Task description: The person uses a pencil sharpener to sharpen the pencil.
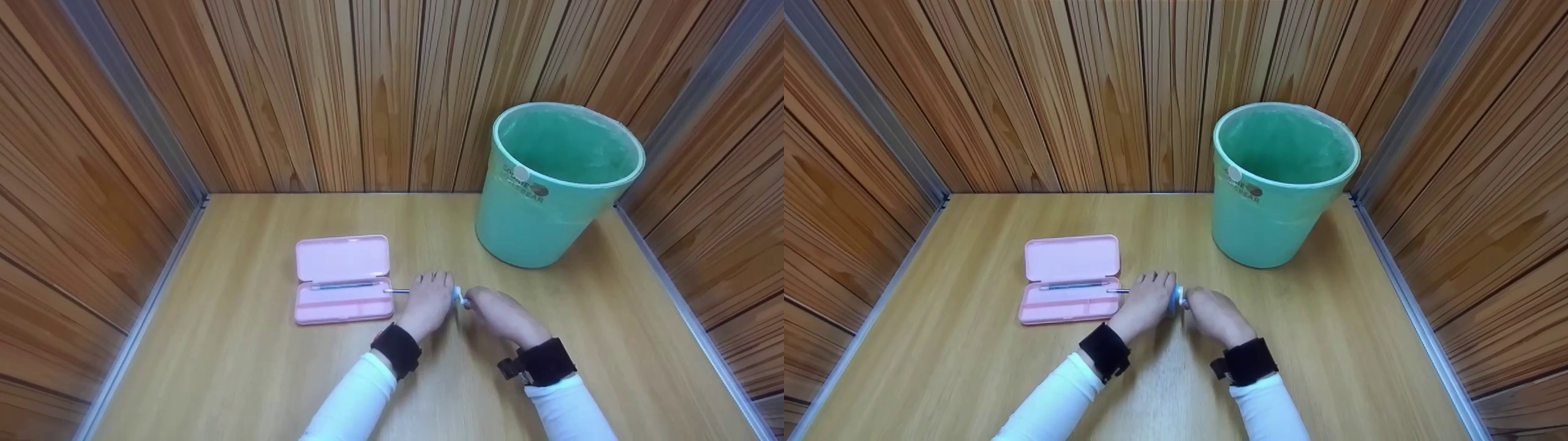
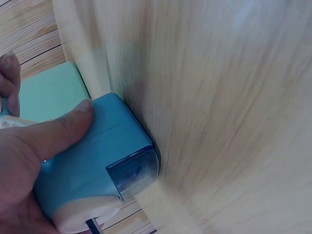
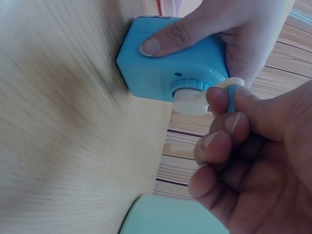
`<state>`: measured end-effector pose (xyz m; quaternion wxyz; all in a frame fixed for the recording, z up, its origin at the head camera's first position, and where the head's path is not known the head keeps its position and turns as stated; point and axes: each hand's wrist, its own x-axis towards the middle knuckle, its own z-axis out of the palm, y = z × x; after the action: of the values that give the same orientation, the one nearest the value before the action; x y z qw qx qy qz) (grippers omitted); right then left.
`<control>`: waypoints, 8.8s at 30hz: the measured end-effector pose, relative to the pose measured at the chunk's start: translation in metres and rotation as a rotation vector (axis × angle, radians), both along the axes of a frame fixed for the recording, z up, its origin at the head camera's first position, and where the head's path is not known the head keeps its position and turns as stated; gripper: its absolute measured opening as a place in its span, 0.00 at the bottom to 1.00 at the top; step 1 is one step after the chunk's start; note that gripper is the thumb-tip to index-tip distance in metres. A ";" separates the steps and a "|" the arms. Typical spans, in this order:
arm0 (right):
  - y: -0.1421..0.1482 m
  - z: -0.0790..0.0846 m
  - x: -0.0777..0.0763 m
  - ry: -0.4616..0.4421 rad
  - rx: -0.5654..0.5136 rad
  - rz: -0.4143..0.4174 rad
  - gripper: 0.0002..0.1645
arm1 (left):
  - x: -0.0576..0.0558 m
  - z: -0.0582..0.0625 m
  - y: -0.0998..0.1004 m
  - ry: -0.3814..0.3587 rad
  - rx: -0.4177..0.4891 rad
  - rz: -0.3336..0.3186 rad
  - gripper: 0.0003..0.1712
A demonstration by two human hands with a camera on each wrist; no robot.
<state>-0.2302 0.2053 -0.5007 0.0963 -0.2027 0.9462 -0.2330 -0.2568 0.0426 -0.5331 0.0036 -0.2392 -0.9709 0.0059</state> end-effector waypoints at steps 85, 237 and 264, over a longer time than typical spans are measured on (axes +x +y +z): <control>-0.013 -0.053 -0.012 0.295 0.214 -0.015 0.09 | 0.002 -0.006 0.001 0.134 0.054 -0.012 0.20; -0.003 -0.011 0.009 0.341 0.026 0.028 0.03 | 0.005 -0.001 -0.008 -0.179 0.195 0.129 0.38; -0.001 0.002 -0.043 0.370 0.023 -0.083 0.07 | 0.000 -0.004 -0.016 -0.138 0.248 0.036 0.40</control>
<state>-0.2734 0.2043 -0.4987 -0.0869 -0.2017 0.9580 -0.1847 -0.2567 0.0265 -0.5369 -0.0340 -0.2195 -0.9662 -0.1306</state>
